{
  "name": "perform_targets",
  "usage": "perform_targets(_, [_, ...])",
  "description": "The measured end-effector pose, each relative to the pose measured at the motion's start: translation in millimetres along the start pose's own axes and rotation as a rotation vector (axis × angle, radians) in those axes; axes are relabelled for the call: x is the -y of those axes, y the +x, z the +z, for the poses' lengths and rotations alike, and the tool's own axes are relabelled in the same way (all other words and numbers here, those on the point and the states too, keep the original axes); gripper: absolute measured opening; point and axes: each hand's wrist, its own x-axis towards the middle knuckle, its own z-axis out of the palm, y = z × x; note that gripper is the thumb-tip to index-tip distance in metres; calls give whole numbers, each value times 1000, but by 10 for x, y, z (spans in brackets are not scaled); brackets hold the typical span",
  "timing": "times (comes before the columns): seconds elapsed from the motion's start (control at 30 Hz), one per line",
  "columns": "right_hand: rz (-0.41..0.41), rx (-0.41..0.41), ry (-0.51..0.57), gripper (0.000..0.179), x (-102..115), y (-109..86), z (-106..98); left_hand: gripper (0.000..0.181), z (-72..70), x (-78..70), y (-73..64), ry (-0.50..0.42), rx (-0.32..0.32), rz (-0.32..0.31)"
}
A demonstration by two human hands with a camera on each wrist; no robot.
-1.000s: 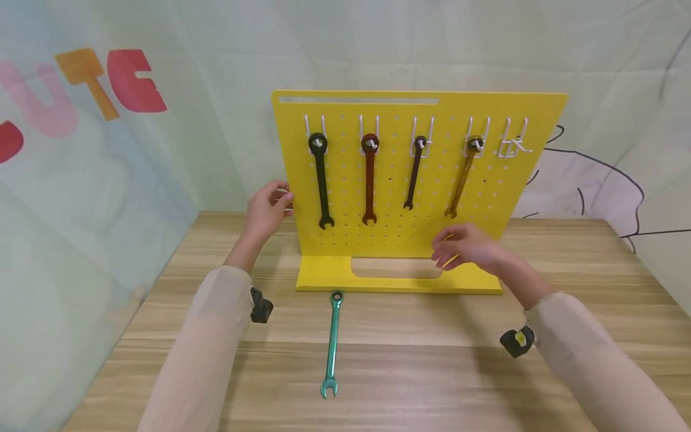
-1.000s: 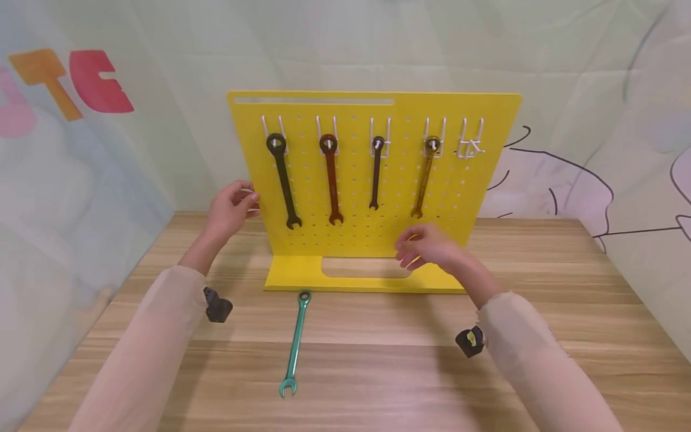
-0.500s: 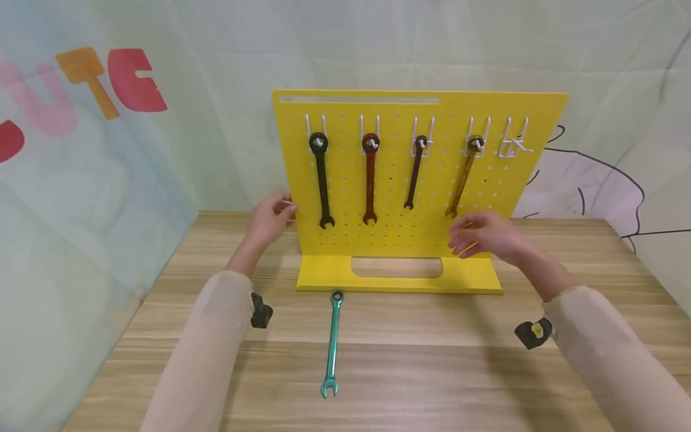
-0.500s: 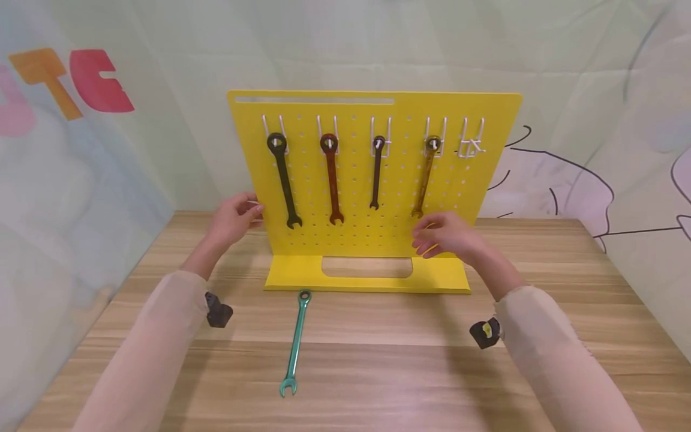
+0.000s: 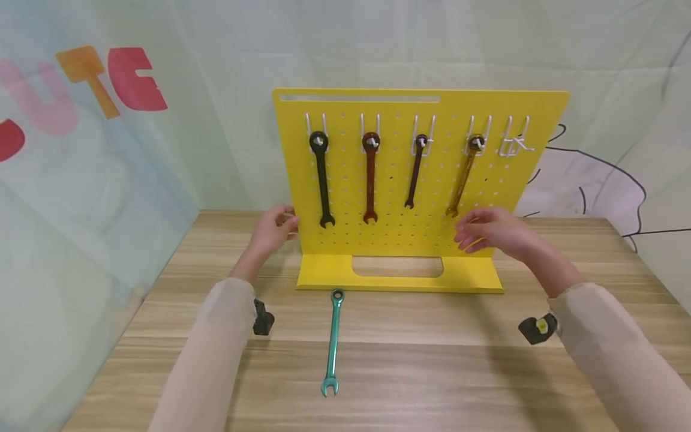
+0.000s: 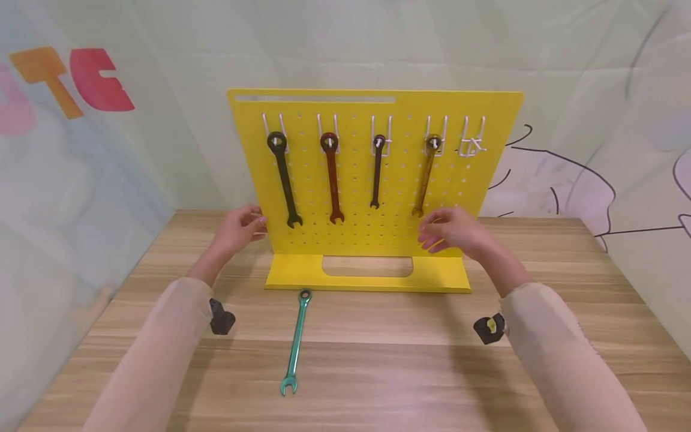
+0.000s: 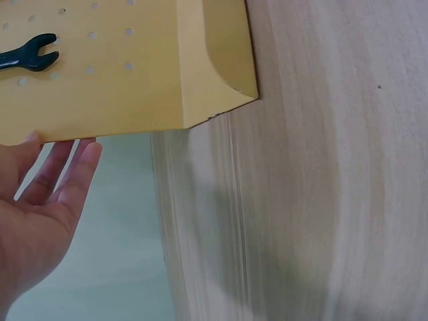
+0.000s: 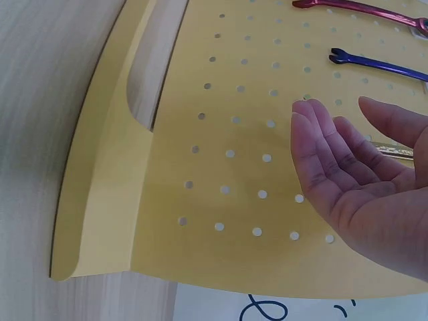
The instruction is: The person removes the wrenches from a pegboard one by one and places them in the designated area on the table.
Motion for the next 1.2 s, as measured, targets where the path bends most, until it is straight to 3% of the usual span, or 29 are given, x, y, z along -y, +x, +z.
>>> perform_targets(0.47, [-30, -82, -7, 35, 184, 1, -131, 25, 26, 0, -30, 3, -5, -16])
perform_targets(0.73, [-51, -208, -35, 33, 357, -21, -186, 26, 26, 13, -33, 4, -4, -34])
perform_targets(1.2, [-55, -318, 21, 41, 493, 15, -197, 25, 38, 20, -29, -7, -7, -28])
